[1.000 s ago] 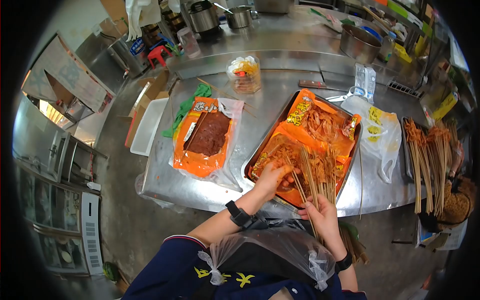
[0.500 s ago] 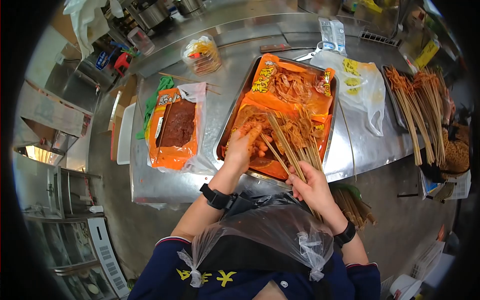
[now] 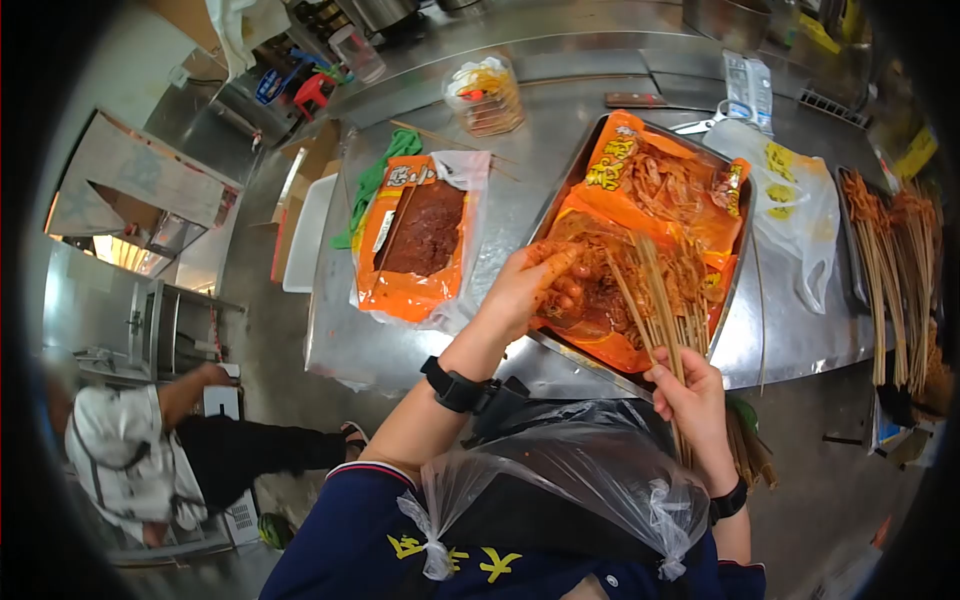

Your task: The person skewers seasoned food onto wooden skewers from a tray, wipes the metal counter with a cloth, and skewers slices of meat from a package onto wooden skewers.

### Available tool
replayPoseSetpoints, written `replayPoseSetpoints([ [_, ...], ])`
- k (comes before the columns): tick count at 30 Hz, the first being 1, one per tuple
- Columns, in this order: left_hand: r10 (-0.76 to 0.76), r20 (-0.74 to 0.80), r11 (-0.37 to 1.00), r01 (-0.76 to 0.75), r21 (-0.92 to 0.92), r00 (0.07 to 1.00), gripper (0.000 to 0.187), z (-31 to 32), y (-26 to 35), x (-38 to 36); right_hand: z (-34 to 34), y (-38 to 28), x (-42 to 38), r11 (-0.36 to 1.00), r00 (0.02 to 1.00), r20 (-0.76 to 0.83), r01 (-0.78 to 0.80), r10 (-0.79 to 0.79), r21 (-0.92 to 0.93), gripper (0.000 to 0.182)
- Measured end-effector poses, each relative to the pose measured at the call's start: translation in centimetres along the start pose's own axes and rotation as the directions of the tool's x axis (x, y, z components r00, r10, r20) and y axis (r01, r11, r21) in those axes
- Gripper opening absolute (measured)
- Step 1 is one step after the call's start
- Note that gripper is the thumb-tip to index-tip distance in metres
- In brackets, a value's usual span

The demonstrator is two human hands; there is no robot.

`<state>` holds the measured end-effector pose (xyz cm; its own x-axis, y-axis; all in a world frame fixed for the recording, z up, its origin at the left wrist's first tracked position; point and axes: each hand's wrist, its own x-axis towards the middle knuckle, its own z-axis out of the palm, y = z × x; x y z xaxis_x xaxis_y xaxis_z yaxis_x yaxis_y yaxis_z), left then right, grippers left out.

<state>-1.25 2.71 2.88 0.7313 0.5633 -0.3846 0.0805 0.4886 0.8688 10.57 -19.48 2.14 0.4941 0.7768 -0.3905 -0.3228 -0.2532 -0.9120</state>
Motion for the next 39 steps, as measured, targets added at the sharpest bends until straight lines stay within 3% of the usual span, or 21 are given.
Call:
replayPoseSetpoints([
  [10,-0.063,-0.020,0.996,0.065,0.065,0.998,0.023,-3.0,1.0,-1.9,-0.8,0.0,0.2,0.998,1.000,0.009,-0.002,0.001,0.069,0.018],
  [13,-0.001,0.070,0.995,0.008,-0.096,0.998,0.024,-4.0,1.8,-1.8,-0.4,0.0,0.1,0.997,1.000,0.022,-0.002,0.001,0.074,0.018],
  [16,0.089,0.116,0.926,-0.039,-0.376,0.989,0.025,-4.8,2.5,-1.6,-0.7,0.1,0.0,0.997,1.000,0.016,0.006,-0.007,0.075,0.018],
  [21,0.068,0.198,0.908,0.022,-0.419,0.978,0.025,-4.3,1.8,-1.7,-0.1,0.0,0.0,0.999,1.000,-0.005,-0.003,0.003,0.051,0.019],
  [24,-0.022,0.102,0.998,0.029,-0.063,0.995,0.023,-3.4,1.3,-2.0,-0.3,0.0,0.4,0.999,0.999,-0.022,0.040,-0.041,-0.012,0.020],
  [25,-0.024,0.112,0.998,0.030,-0.058,0.993,0.023,-3.1,0.7,-1.8,-0.5,0.0,0.5,0.999,0.999,-0.022,0.040,-0.041,-0.037,0.021],
  [27,-0.047,0.063,0.937,0.022,0.350,0.997,0.022,-2.7,-0.9,-1.3,-1.0,0.2,0.6,0.998,0.998,-0.015,0.055,-0.056,-0.031,0.021],
  [29,-0.031,0.037,0.850,0.007,0.527,0.999,0.018,-1.4,-2.0,-1.2,-1.0,0.1,0.8,0.998,0.998,-0.022,0.060,-0.059,0.014,0.022],
  [31,0.362,0.177,0.502,-0.351,0.790,0.915,0.021,-0.6,-3.8,-0.8,-1.3,0.2,0.7,0.997,0.997,-0.022,0.068,-0.067,0.038,0.021],
  [32,0.364,0.180,0.498,-0.354,0.791,0.914,0.021,0.1,-4.0,-0.9,-1.4,0.2,0.7,0.994,0.997,-0.034,0.074,-0.071,0.080,0.020],
  [34,0.342,0.164,0.101,-0.210,0.972,0.925,0.020,1.4,-3.9,-1.3,-1.5,0.2,0.7,0.988,0.996,-0.046,0.085,-0.080,0.125,0.019],
  [39,0.248,0.194,0.037,-0.210,0.977,0.949,0.025,3.3,-4.0,-0.7,-1.7,0.2,0.6,0.973,0.997,-0.011,0.077,-0.077,0.218,0.019],
])
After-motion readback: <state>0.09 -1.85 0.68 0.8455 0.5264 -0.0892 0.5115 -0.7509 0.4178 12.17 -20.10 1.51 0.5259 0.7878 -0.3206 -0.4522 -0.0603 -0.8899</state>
